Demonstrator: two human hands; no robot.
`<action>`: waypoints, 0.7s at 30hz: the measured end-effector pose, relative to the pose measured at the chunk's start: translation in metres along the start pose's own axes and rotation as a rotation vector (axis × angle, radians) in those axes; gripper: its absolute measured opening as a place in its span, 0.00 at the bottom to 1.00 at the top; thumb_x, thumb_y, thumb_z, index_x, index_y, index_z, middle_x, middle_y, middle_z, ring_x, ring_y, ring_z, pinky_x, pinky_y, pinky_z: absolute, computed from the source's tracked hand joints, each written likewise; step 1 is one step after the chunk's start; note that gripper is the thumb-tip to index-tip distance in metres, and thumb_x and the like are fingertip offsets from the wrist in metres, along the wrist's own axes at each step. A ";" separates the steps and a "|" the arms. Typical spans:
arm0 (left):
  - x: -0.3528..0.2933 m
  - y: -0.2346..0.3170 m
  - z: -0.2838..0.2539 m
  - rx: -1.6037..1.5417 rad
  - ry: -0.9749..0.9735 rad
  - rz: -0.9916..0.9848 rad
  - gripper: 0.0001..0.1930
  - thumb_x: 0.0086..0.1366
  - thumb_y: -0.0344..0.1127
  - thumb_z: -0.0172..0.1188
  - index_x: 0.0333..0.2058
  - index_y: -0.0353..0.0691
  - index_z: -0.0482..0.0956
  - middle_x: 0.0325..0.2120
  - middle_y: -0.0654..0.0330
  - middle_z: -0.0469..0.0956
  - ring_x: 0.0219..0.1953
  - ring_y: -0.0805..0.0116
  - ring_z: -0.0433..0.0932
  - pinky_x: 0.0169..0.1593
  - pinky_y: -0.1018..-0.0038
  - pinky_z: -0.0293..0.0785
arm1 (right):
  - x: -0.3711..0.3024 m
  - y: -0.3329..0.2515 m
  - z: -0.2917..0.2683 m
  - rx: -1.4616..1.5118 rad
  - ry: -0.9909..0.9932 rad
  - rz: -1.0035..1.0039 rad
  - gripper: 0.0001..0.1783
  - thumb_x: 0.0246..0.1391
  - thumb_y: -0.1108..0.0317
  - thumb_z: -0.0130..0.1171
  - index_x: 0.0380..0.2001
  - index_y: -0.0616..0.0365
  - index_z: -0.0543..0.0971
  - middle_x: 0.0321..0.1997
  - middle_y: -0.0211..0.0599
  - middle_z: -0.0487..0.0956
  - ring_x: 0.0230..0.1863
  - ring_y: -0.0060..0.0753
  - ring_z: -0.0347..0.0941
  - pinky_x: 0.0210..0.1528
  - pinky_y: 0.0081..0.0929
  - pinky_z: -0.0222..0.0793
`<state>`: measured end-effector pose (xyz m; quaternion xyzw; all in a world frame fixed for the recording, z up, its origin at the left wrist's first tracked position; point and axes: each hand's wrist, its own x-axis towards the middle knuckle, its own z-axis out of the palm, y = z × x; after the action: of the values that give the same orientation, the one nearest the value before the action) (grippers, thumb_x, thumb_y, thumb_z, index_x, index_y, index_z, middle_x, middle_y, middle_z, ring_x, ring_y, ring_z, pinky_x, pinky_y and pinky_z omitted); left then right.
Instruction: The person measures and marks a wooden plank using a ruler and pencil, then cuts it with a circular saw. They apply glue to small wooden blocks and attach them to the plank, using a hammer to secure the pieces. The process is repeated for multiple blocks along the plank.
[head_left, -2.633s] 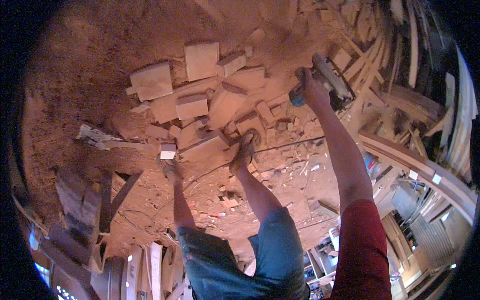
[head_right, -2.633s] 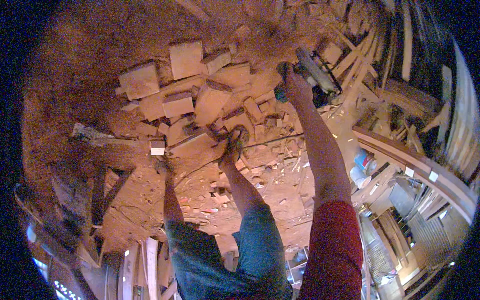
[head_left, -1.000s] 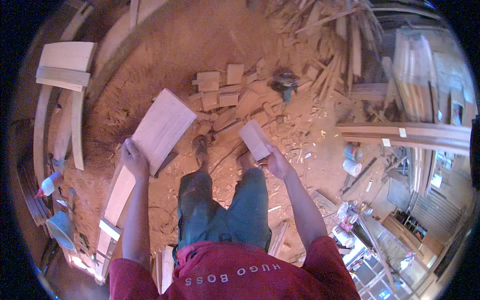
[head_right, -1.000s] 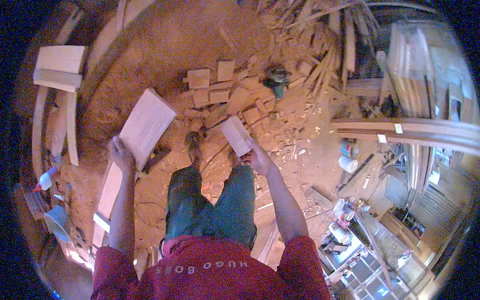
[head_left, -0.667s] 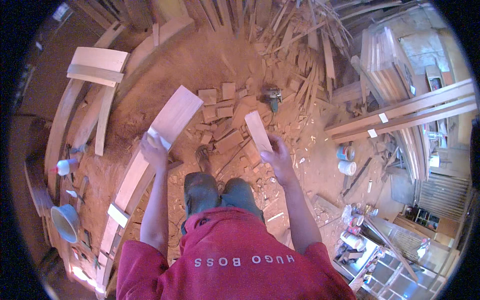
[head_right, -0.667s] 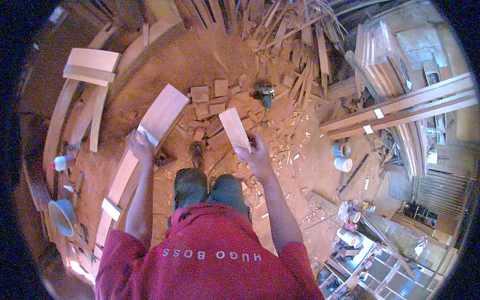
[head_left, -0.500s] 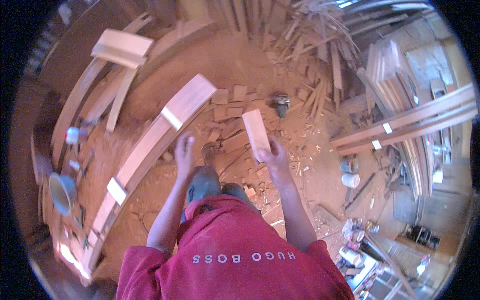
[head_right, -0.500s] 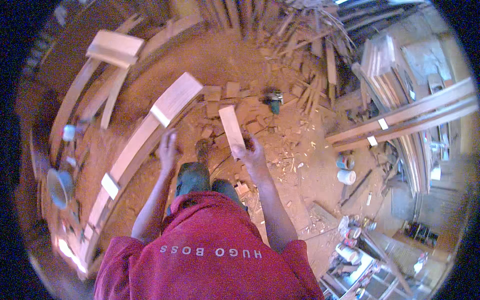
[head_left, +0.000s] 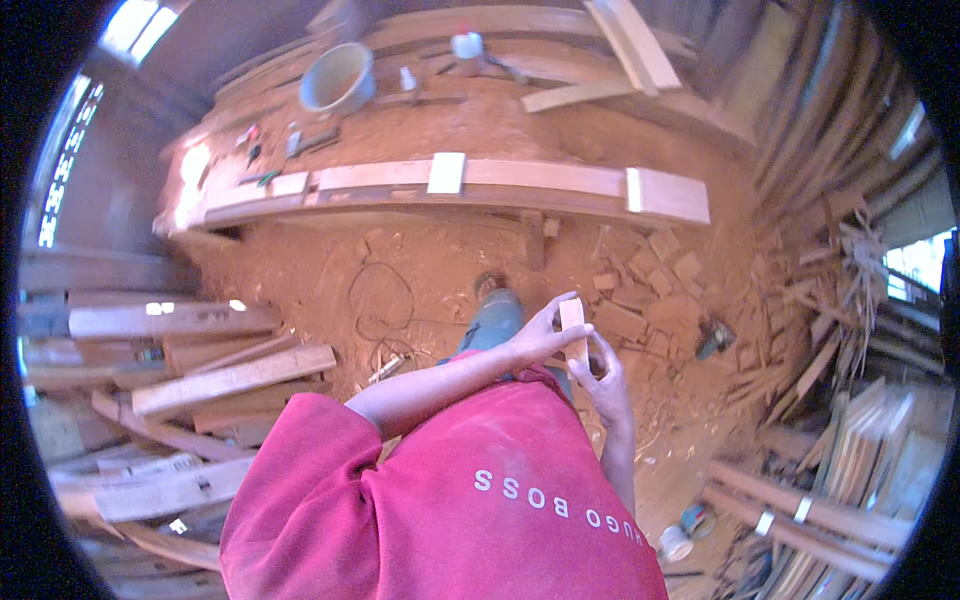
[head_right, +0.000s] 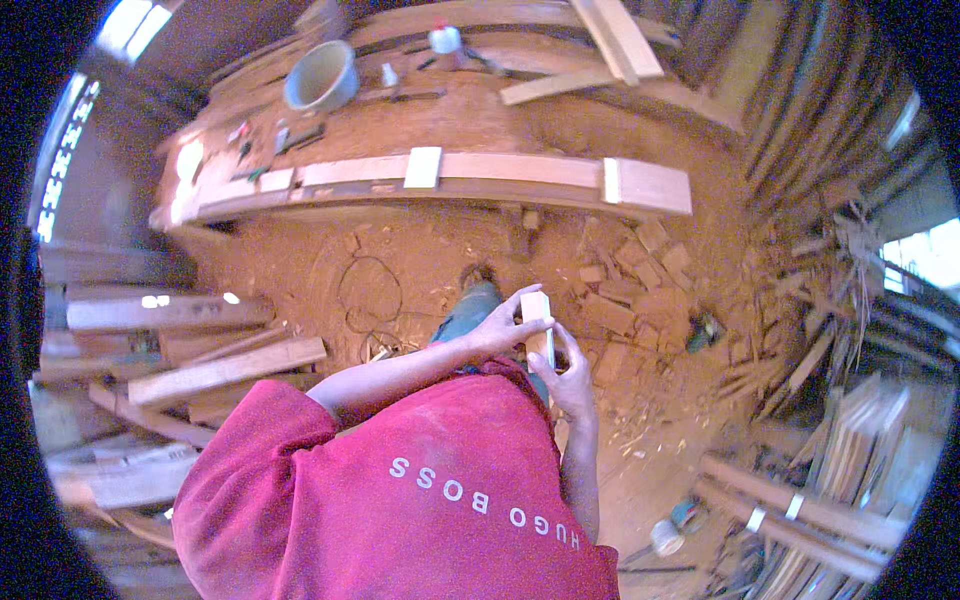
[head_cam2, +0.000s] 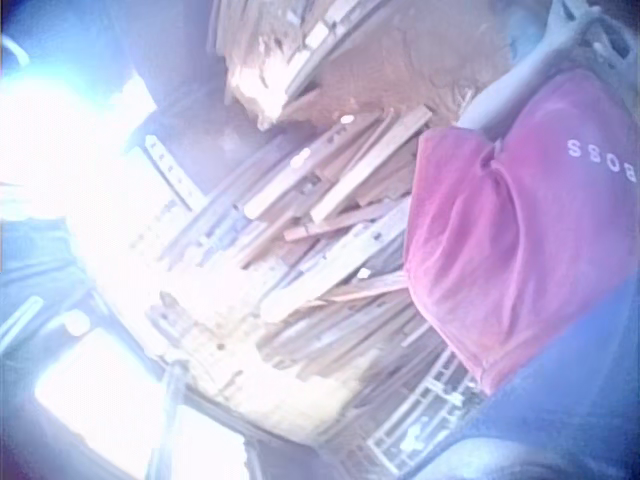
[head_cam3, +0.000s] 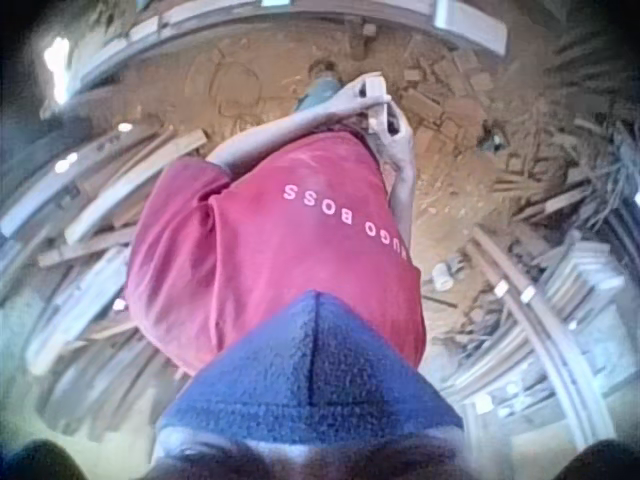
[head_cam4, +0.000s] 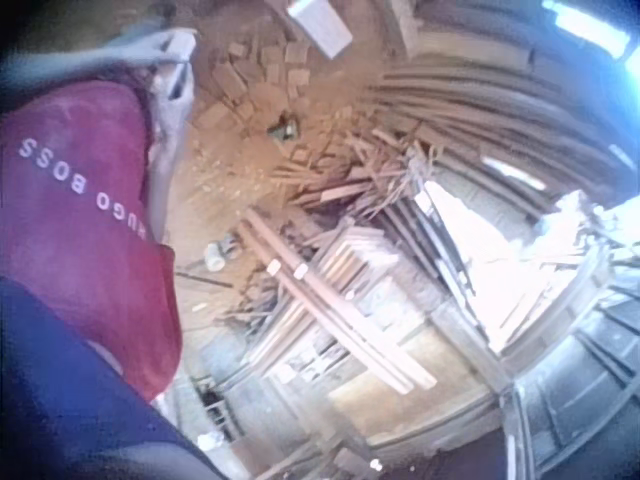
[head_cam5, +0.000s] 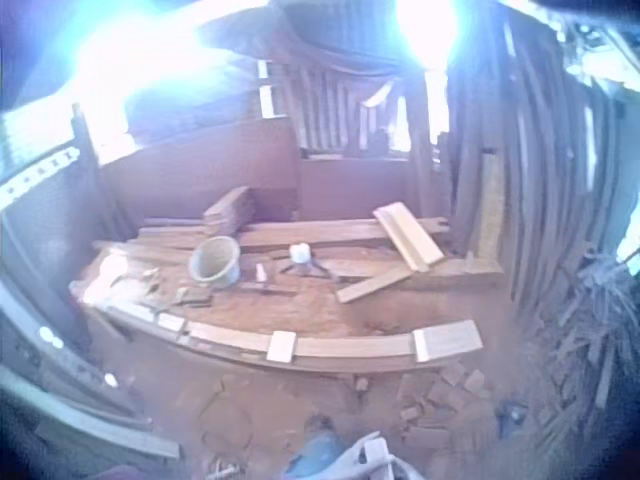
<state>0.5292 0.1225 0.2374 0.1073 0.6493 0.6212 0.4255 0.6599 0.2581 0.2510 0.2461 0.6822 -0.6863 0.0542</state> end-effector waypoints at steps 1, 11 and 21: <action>-0.007 0.000 -0.010 -0.074 0.059 -0.001 0.41 0.64 0.48 0.66 0.69 0.41 0.55 0.54 0.54 0.73 0.54 0.64 0.74 0.58 0.67 0.71 | 0.007 -0.005 0.006 0.009 -0.062 0.040 0.48 0.50 0.57 0.73 0.67 0.66 0.62 0.57 0.47 0.76 0.54 0.33 0.75 0.57 0.32 0.70; -0.075 0.015 -0.179 -0.496 0.438 -0.148 0.28 0.64 0.36 0.61 0.60 0.35 0.65 0.52 0.54 0.74 0.49 0.62 0.78 0.47 0.62 0.78 | 0.090 -0.064 0.172 -0.514 -0.141 -0.362 0.50 0.41 0.59 0.76 0.65 0.69 0.64 0.53 0.50 0.78 0.54 0.41 0.75 0.59 0.35 0.69; -0.118 -0.059 -0.421 -0.659 0.811 -0.009 0.20 0.58 0.32 0.69 0.49 0.38 0.75 0.40 0.58 0.81 0.39 0.65 0.82 0.43 0.67 0.81 | 0.159 -0.115 0.425 -0.767 -0.483 -0.572 0.50 0.41 0.61 0.76 0.66 0.63 0.62 0.57 0.49 0.74 0.58 0.51 0.68 0.63 0.41 0.64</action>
<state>0.3358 -0.2693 0.1772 -0.2843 0.5326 0.7822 0.1538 0.3619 -0.1024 0.2686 -0.1521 0.8920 -0.4122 0.1065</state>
